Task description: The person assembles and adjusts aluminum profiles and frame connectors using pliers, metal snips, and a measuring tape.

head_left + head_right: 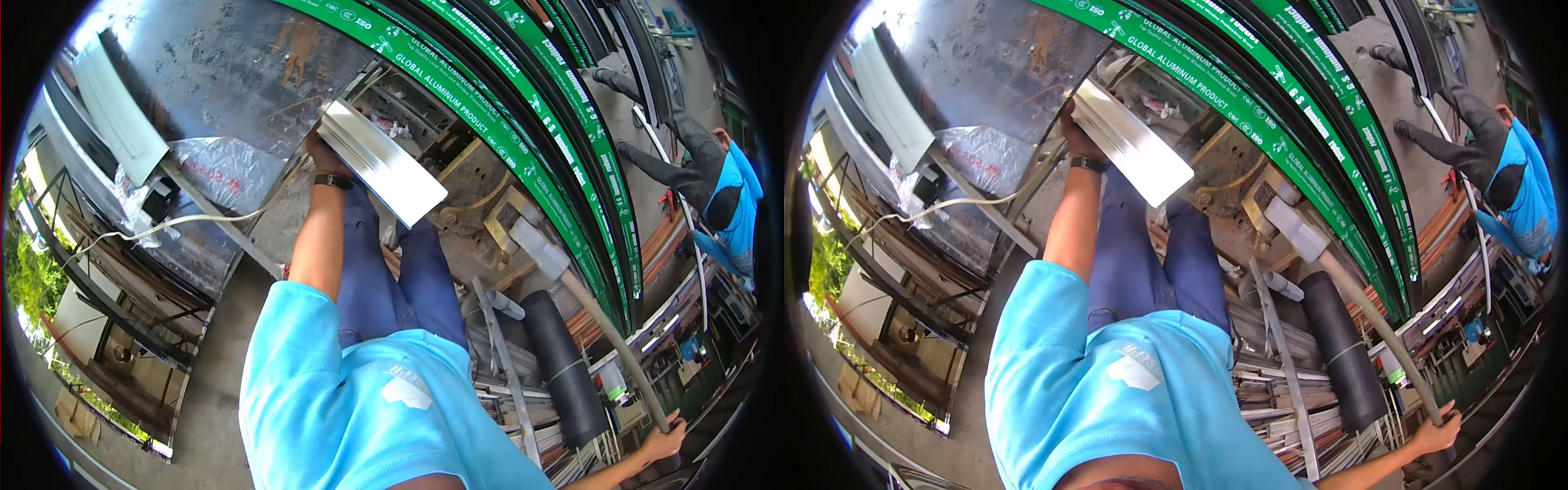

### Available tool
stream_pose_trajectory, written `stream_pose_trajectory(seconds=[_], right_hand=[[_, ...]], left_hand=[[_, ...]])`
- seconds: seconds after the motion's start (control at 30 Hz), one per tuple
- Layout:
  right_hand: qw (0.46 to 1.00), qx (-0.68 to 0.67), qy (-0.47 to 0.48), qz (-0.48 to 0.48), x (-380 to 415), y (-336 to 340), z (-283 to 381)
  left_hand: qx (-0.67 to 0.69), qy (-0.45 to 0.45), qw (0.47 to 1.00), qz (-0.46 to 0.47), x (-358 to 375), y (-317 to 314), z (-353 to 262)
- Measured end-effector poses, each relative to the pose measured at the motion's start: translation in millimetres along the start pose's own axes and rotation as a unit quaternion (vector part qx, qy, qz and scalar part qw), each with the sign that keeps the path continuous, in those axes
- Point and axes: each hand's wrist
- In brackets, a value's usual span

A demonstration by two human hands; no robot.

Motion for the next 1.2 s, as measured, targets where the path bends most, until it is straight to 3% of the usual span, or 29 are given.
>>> stream_pose_trajectory(seconds=[0.07,0.23,0.3,0.47,0.5,0.57,0.6,0.63,0.7,0.77,0.8,0.87,0.9,0.97,1.03,1.1,1.13,1.17,1.2], right_hand=[[0.988,-0.011,-0.018,-0.154,6.6,-3.1,12.7],[0.946,0.01,-0.088,-0.311,12.4,-2.5,5.5],[0.935,-0.02,-0.082,-0.346,6.1,17.7,16.3],[0.938,-0.083,-0.13,-0.311,27.5,59.6,68.7],[0.924,-0.131,-0.159,-0.322,37.9,64.7,88.9],[0.831,-0.355,-0.16,-0.399,51.3,73.1,146.2],[0.757,-0.522,-0.153,-0.362,60.4,84.1,189.4],[0.733,-0.607,-0.133,-0.278,74.5,107.5,232.6],[0.497,-0.86,-0.114,-0.016,98.1,152.0,326.2],[0.475,-0.878,0.033,0.053,114.5,157.6,395.9],[0.408,-0.908,0.012,0.095,109.9,205.1,428.8],[0.467,-0.881,0.064,-0.031,88.4,236.9,464.7],[0.643,-0.744,0.171,-0.055,61.6,250.5,451.7],[0.508,-0.856,0.07,-0.07,35.5,283.8,460.5],[0.385,-0.918,0.014,-0.092,17.5,287.3,469.2],[0.258,-0.959,-0.001,-0.116,-1.1,291.4,466.5],[0.236,-0.966,0.009,-0.1,-5.7,297.8,457.1],[0.239,-0.967,0.031,-0.081,-3.8,298.0,453.6],[0.242,-0.967,0.049,-0.07,-6.2,298.6,451.7]], left_hand=[[0.0,0.014,1.0,0.016,24.7,-19.5,0.9],[0.095,0.051,0.994,-0.014,81.8,-44.5,17.3],[0.084,0.062,0.994,0.008,102.7,-50.4,19.2],[0.1,0.068,0.993,0.002,140.0,-82.8,8.6],[0.097,0.065,0.993,0.004,139.3,-91.4,4.5],[0.11,0.072,0.991,0.014,144.8,-100.9,-2.3],[0.115,0.076,0.99,0.018,148.3,-106.4,-6.0],[0.109,0.067,0.992,0.008,153.0,-118.9,-9.7],[0.127,0.081,0.988,0.038,156.6,-132.3,-8.7],[0.134,0.107,0.982,0.081,165.8,-156.1,-13.8],[0.125,0.124,0.979,0.106,175.9,-173.0,-17.6],[0.127,0.148,0.972,0.129,186.7,-187.9,-14.0],[0.159,0.184,0.962,0.122,196.6,-200.1,-14.1],[0.186,0.277,0.932,0.141,209.4,-199.6,-14.5],[0.09,0.365,0.906,0.196,219.3,-199.2,-29.1],[-0.175,0.408,0.845,0.299,227.5,-179.8,-57.5],[-0.302,0.427,0.791,0.317,233.5,-176.7,-85.9],[-0.513,0.289,0.724,0.36,243.5,-190.6,-115.2],[-0.555,0.049,0.712,0.428,250.6,-193.9,-131.4]])
Point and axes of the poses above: each hand's wrist, its own x-axis away from the middle knuckle, its own y-axis out of the back of the hand, z = x × y, and after that the axes turned 4 degrees about -y, right-handed
